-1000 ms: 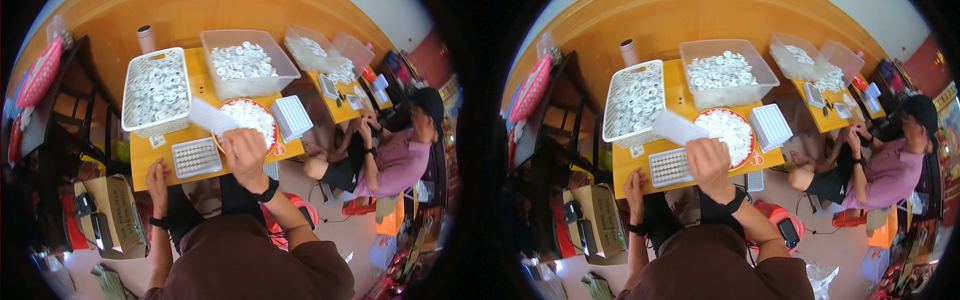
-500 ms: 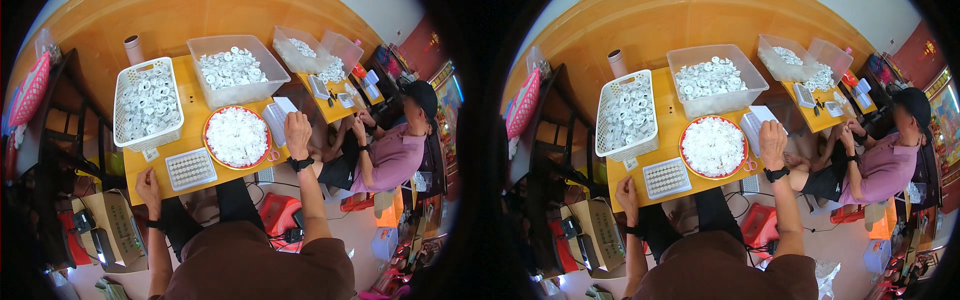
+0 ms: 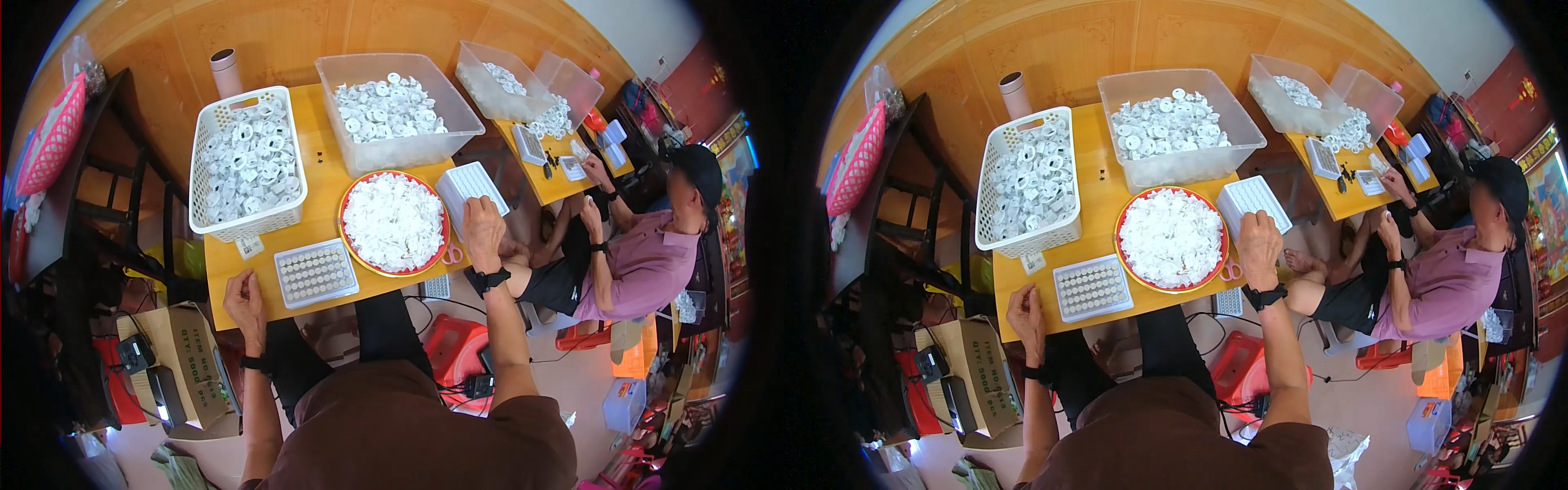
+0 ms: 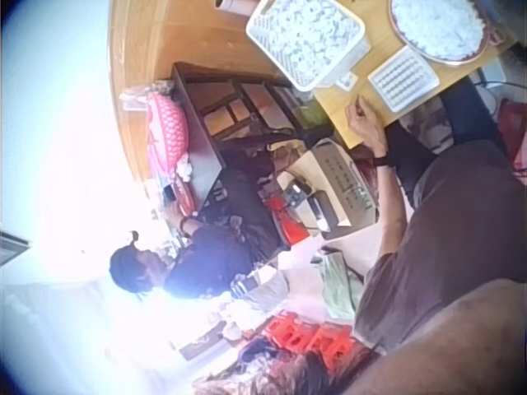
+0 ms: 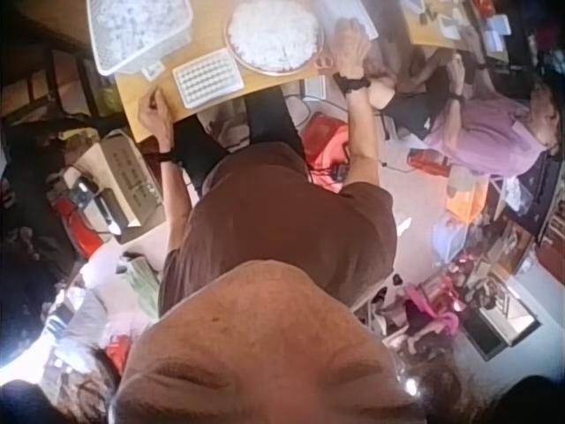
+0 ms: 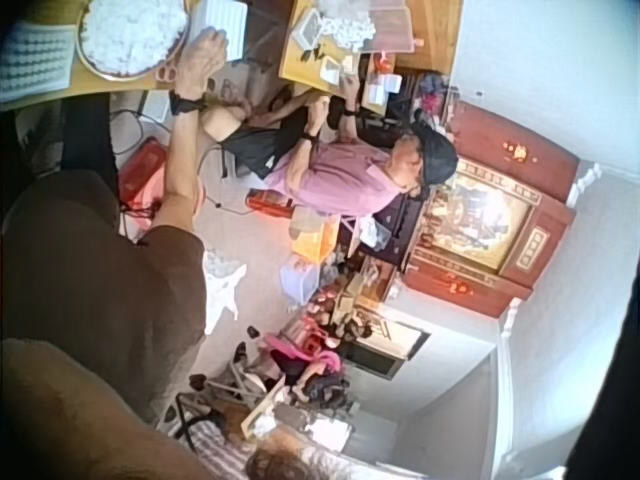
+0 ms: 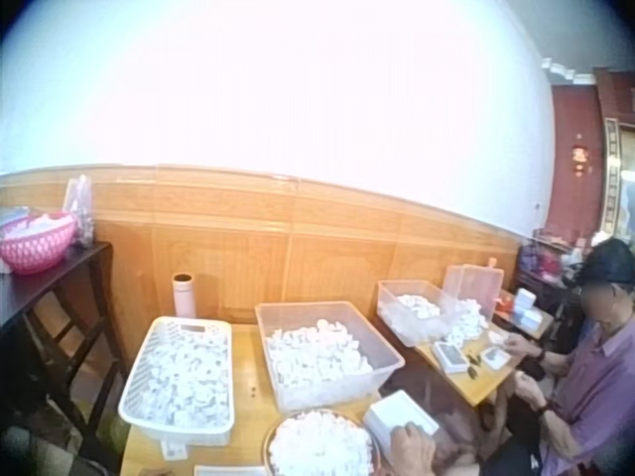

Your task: The person picks up a white plastic base from a basket and a battery from a tray, then fits the battery into the base. They pick up a white plastic cover from a plate, snap it onto the assembly, and place the finished light into a slot on the tray.

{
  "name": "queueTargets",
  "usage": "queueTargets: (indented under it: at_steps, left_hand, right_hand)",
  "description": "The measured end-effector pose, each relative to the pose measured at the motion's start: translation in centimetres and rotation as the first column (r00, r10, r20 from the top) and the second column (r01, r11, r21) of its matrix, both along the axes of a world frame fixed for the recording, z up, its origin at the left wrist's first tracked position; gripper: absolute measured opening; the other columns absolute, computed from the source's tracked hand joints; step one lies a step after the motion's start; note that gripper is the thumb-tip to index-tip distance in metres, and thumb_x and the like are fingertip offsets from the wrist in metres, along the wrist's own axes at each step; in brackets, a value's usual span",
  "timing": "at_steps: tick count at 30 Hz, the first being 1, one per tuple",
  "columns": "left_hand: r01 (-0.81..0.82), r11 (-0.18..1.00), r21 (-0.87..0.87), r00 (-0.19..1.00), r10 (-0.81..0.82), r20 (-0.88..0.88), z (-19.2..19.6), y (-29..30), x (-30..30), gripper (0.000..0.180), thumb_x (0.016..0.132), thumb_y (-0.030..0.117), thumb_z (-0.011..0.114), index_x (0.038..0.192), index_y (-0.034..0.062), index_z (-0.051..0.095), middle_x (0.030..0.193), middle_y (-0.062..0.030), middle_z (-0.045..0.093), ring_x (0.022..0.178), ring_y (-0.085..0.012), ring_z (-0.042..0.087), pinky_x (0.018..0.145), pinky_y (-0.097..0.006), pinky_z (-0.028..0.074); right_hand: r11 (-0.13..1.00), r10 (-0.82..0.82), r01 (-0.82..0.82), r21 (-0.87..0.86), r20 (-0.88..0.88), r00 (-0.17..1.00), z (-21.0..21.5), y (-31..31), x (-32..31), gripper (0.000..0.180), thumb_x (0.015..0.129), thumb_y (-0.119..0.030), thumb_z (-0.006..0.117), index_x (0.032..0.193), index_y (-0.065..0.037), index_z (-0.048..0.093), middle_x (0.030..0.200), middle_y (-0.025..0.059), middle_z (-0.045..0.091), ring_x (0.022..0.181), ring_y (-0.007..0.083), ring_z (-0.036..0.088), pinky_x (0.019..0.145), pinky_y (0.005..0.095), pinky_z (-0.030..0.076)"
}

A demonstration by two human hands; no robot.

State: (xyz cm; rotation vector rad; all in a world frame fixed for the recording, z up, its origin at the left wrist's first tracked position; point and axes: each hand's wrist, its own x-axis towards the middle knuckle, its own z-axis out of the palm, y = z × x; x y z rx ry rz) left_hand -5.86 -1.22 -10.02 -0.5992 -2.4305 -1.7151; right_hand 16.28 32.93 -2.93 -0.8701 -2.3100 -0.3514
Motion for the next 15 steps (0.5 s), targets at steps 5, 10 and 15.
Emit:
queueTargets:
  at_steps: [5, 10, 15]
  left_hand:
    - [0.003, 1.0, 0.001, 1.0, -0.003, -0.005, 0.3, 0.1, 0.2, 0.014, 0.083, 0.005, 0.056, 0.09, -0.0047, 0.062, 0.071, -0.0056, 0.052, 0.058, -0.0109, 0.047, 0.054, -0.024, 0.039]
    - [-0.004, 1.0, -0.021, 0.999, 0.003, -0.037, 0.6, 0.2, 0.3, 0.013, 0.083, 0.005, 0.056, 0.089, -0.0048, 0.062, 0.07, -0.006, 0.052, 0.058, -0.0113, 0.047, 0.054, -0.024, 0.039]
    - [-0.01, 1.0, -0.027, 0.999, 0.009, -0.04, 0.7, 0.2, 0.3, 0.013, 0.082, 0.005, 0.056, 0.089, -0.005, 0.062, 0.071, -0.0065, 0.053, 0.058, -0.0115, 0.047, 0.054, -0.024, 0.039]
  right_hand:
    - [0.998, 0.013, -0.016, -0.06, -0.041, 0.999, 0.4, -0.1, -0.2, 0.011, 0.077, -0.008, 0.057, 0.068, -0.003, 0.054, 0.07, 0.0115, 0.052, 0.066, 0.0282, 0.055, 0.056, 0.0384, 0.046]
    - [0.985, -0.03, 0.033, -0.169, 0.022, 0.999, 0.3, 0.0, -0.1, 0.009, 0.077, -0.008, 0.057, 0.071, -0.001, 0.056, 0.072, 0.0127, 0.054, 0.071, 0.0297, 0.056, 0.058, 0.0404, 0.046]
    - [0.984, -0.033, 0.024, -0.177, -0.048, 0.998, 2.3, -0.9, -0.2, 0.006, 0.078, -0.007, 0.057, 0.078, -0.002, 0.06, 0.075, 0.0127, 0.056, 0.072, 0.0303, 0.057, 0.059, 0.0405, 0.047]
